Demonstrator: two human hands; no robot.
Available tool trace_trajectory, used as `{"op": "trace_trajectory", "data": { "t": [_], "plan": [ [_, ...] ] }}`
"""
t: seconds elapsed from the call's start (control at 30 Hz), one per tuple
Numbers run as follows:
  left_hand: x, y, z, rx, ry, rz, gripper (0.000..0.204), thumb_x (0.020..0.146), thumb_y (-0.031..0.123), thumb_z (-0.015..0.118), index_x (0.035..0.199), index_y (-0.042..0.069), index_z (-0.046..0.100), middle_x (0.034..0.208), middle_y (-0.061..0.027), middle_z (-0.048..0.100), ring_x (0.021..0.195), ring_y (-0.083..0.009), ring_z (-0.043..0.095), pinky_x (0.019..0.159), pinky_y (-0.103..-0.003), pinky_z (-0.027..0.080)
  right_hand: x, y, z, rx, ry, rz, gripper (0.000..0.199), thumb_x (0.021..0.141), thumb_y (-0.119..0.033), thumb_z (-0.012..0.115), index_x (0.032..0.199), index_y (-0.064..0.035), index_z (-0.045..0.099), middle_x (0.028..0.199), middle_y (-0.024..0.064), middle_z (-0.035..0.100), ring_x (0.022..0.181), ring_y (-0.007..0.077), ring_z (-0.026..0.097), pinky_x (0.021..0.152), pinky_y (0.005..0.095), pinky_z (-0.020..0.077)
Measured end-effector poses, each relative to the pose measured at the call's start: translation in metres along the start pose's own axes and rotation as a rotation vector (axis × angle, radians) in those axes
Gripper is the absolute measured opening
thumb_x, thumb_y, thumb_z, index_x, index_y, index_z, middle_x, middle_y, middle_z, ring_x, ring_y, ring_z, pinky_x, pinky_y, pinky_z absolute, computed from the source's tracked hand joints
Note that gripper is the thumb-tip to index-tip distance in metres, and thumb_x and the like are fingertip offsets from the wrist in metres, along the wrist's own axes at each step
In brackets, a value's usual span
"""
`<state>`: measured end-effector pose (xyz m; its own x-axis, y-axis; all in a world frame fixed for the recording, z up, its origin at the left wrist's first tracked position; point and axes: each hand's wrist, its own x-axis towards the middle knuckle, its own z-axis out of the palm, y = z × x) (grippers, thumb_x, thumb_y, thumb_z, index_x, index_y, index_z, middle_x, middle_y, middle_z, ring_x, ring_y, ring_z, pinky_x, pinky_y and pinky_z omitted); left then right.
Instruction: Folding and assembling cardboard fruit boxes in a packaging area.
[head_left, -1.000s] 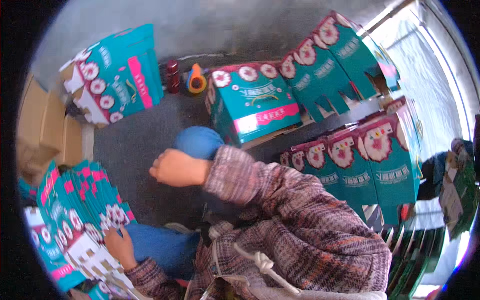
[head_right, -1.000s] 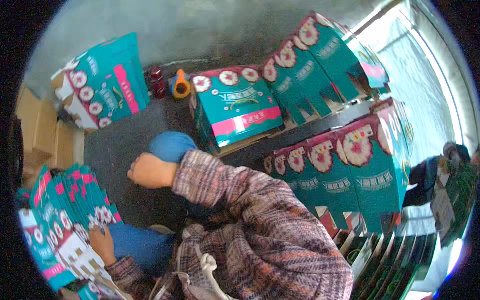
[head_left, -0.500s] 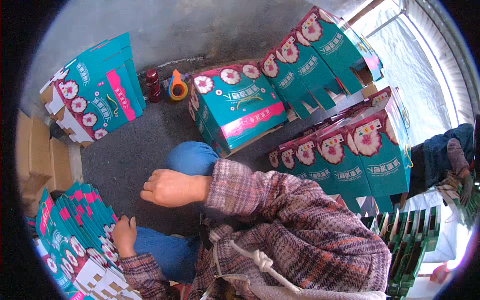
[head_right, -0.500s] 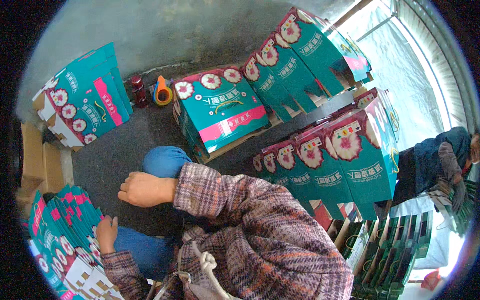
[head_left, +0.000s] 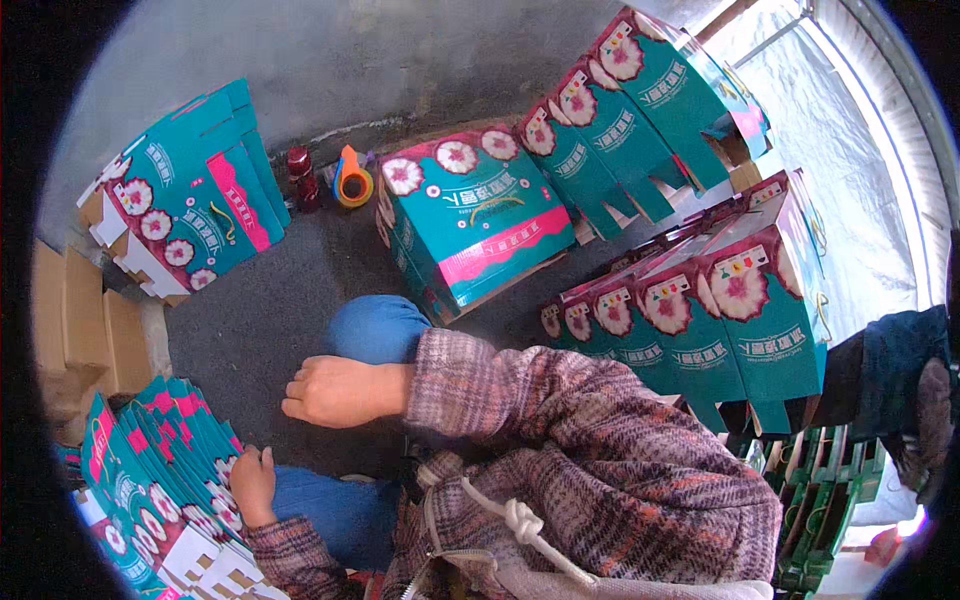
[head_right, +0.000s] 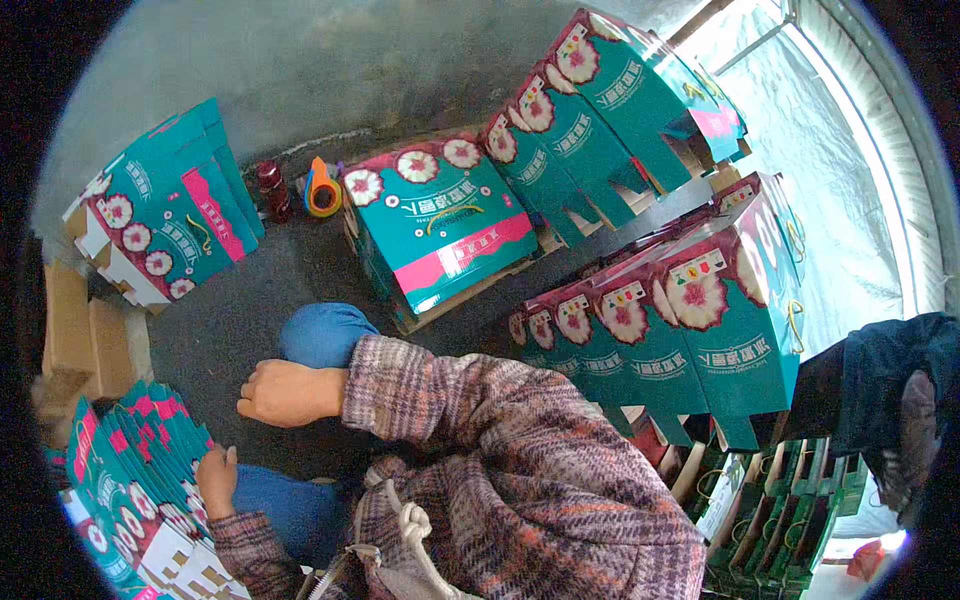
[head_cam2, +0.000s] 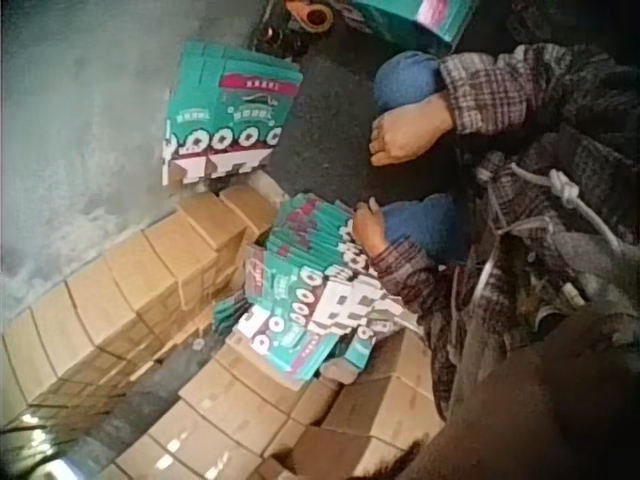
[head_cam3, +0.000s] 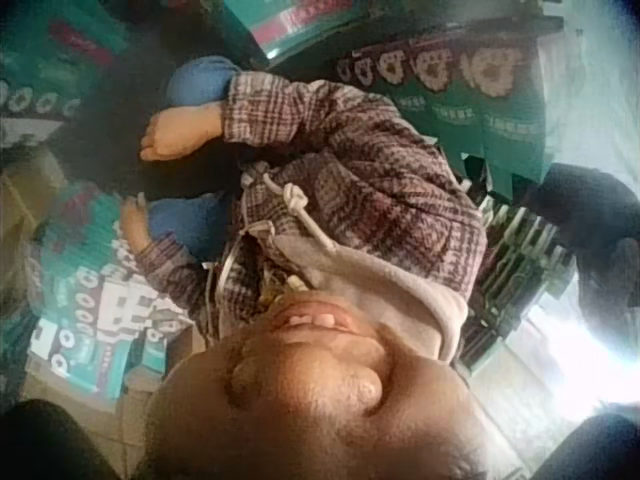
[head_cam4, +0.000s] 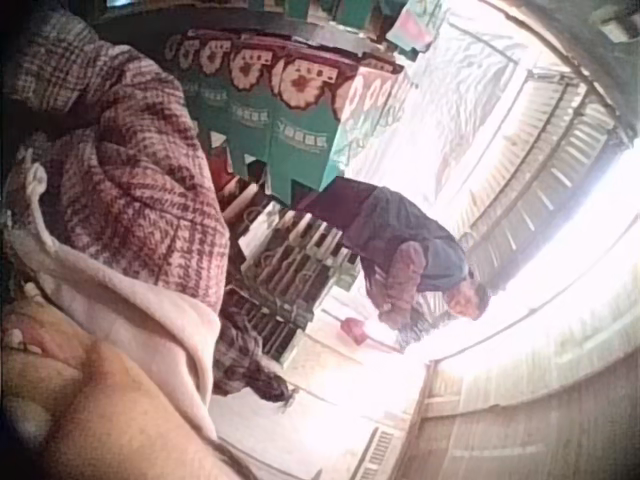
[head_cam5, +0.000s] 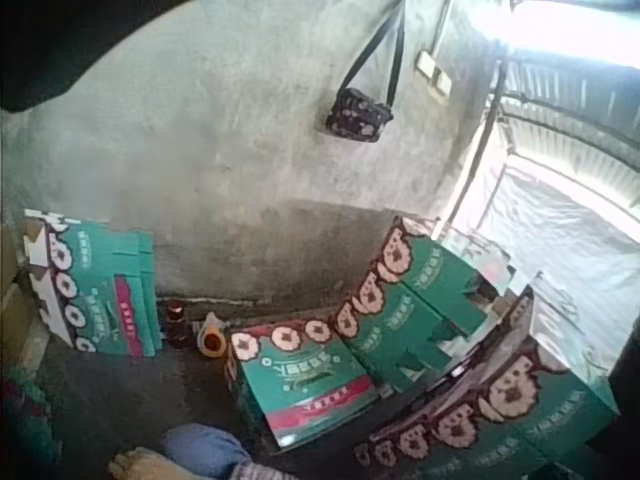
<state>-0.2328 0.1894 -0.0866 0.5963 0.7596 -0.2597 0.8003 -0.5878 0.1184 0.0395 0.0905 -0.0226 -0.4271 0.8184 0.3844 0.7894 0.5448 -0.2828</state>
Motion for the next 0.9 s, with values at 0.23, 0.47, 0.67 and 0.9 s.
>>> {"op": "trace_trajectory", "data": {
  "t": [0.23,0.47,0.67,0.9],
  "plan": [
    [-0.004,0.005,-0.004,0.033,0.022,-0.006,0.032,0.087,0.029,0.057,0.078,-0.001,0.057,0.078,-0.0241,0.06,0.076,-0.0419,0.059,0.066,-0.051,0.045,-0.008,0.007,-0.009,0.02,0.03,-0.012,0.014,0.078,-0.019,0.054,0.08,-0.0048,0.054,0.072,0.0083,0.057,0.071,0.0254,0.061,0.067,0.0383,0.0468],
    [-0.009,0.016,-0.019,0.022,0.001,-0.05,0.032,0.086,0.031,0.058,0.084,-0.001,0.061,0.082,-0.0228,0.063,0.079,-0.0413,0.06,0.069,-0.051,0.045,-0.015,0.013,-0.013,0.048,0.052,-0.011,0.014,0.078,-0.018,0.055,0.081,-0.0045,0.053,0.071,0.0082,0.056,0.071,0.0259,0.061,0.067,0.0387,0.0468],
    [-0.016,0.019,-0.028,0.012,0.005,-0.114,0.033,0.087,0.032,0.058,0.079,0.0,0.057,0.076,-0.023,0.061,0.075,-0.0416,0.059,0.066,-0.05,0.045,-0.013,0.014,-0.016,0.094,0.053,0.003,0.014,0.078,-0.018,0.055,0.078,-0.0049,0.054,0.073,0.0093,0.06,0.071,0.0278,0.062,0.067,0.0408,0.0479],
    [-0.017,0.013,-0.025,0.017,0.033,-0.105,0.032,0.088,0.03,0.057,0.078,0.0,0.058,0.073,-0.0224,0.062,0.07,-0.0414,0.061,0.062,-0.05,0.046,-0.012,0.015,-0.015,0.1,0.033,0.007,0.014,0.077,-0.018,0.056,0.078,-0.0048,0.055,0.074,0.0092,0.06,0.071,0.0275,0.063,0.066,0.0407,0.0481]
  ]
}}
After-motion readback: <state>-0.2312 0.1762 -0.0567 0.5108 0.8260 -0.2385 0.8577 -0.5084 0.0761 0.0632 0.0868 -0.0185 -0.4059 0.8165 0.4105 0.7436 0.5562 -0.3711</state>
